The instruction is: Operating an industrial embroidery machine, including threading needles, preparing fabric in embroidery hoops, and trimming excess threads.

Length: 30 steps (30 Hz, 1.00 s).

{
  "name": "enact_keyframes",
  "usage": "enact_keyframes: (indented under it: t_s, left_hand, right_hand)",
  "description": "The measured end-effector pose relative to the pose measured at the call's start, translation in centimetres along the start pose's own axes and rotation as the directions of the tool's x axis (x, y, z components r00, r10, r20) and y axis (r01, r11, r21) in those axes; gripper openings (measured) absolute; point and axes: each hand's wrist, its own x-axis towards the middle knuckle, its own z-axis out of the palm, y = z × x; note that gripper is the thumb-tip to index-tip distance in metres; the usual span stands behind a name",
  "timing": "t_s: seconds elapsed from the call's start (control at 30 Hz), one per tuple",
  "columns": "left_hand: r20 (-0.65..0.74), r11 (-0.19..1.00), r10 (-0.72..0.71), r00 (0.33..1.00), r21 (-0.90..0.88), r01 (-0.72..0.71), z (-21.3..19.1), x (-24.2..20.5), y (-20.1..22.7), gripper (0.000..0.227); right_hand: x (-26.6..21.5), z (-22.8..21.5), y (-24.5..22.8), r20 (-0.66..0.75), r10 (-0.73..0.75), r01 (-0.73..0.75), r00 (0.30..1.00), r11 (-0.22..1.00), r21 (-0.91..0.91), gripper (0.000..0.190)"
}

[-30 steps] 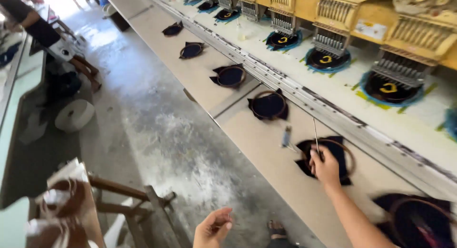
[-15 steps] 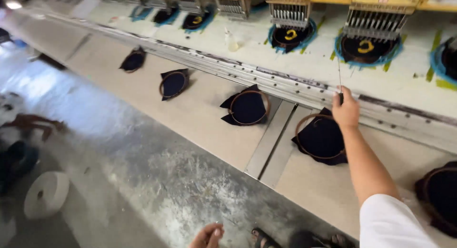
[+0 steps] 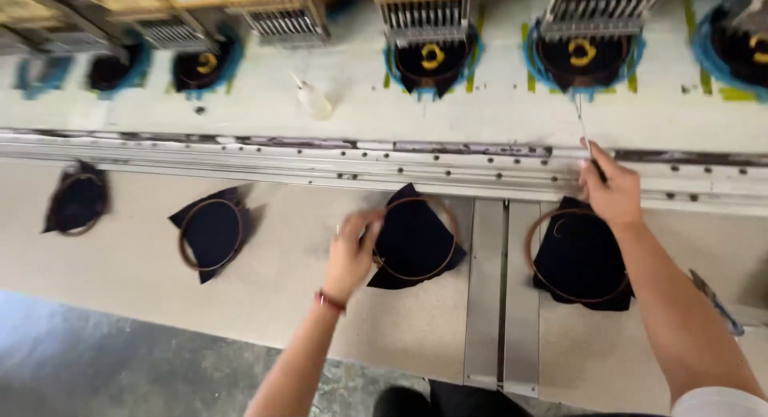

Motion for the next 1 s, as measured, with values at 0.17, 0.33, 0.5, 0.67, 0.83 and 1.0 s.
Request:
enact_keyframes:
  t_s: [0.17, 0.33, 0.5, 0.67, 0.83, 1.0]
  left_hand:
    - [0.068, 0.913, 0.405, 0.912, 0.031, -0.408, 5.7, 17.7, -5.4, 0.022]
    - [0.082, 0.842, 0.534, 0.842, 0.038, -0.538, 14.7, 33.7, -11.6, 0.01]
    - [-0.045, 0.861, 0.508, 0.86, 0.051, -0.506, 20.9, 38.8, -15.2, 0.014]
    - [-0.069, 0.862, 0.499, 0.864, -0.055, -0.503, 20.6, 39.0, -14.9, 0.015]
    - [-0.094, 0.903, 0.43, 0.898, 0.031, -0.429, 21.7, 39.4, -15.7, 0.012]
    - [-0.041, 0.909, 0.411, 0.911, 0.087, -0.407, 22.0, 39.3, -16.3, 0.008]
  right_hand:
    - [0.9, 0.0, -2.3, -0.018, 0.155, -0.153, 0.988, 0.985, 0.084, 0.048]
    - [0.9, 0.2, -3.1, -0.052, 0.149, -0.15, 0.987, 0.988, -0.018, 0.05]
    - [1.3, 0.6, -2.2, -0.105, 0.183, -0.191, 0.978, 0.979, -0.068, 0.048]
    - [2.4, 2.6, -5.2, -0.151, 0.4, -0.418, 0.904, 0.9, -0.122, 0.047]
    - [5.1, 9.5, -14.0, -0.106, 0.373, -0.38, 0.922, 0.923, -0.057, 0.061]
    - [9.7, 18.1, -15.3, 0.092, 0.305, -0.315, 0.948, 0.938, 0.141, 0.046]
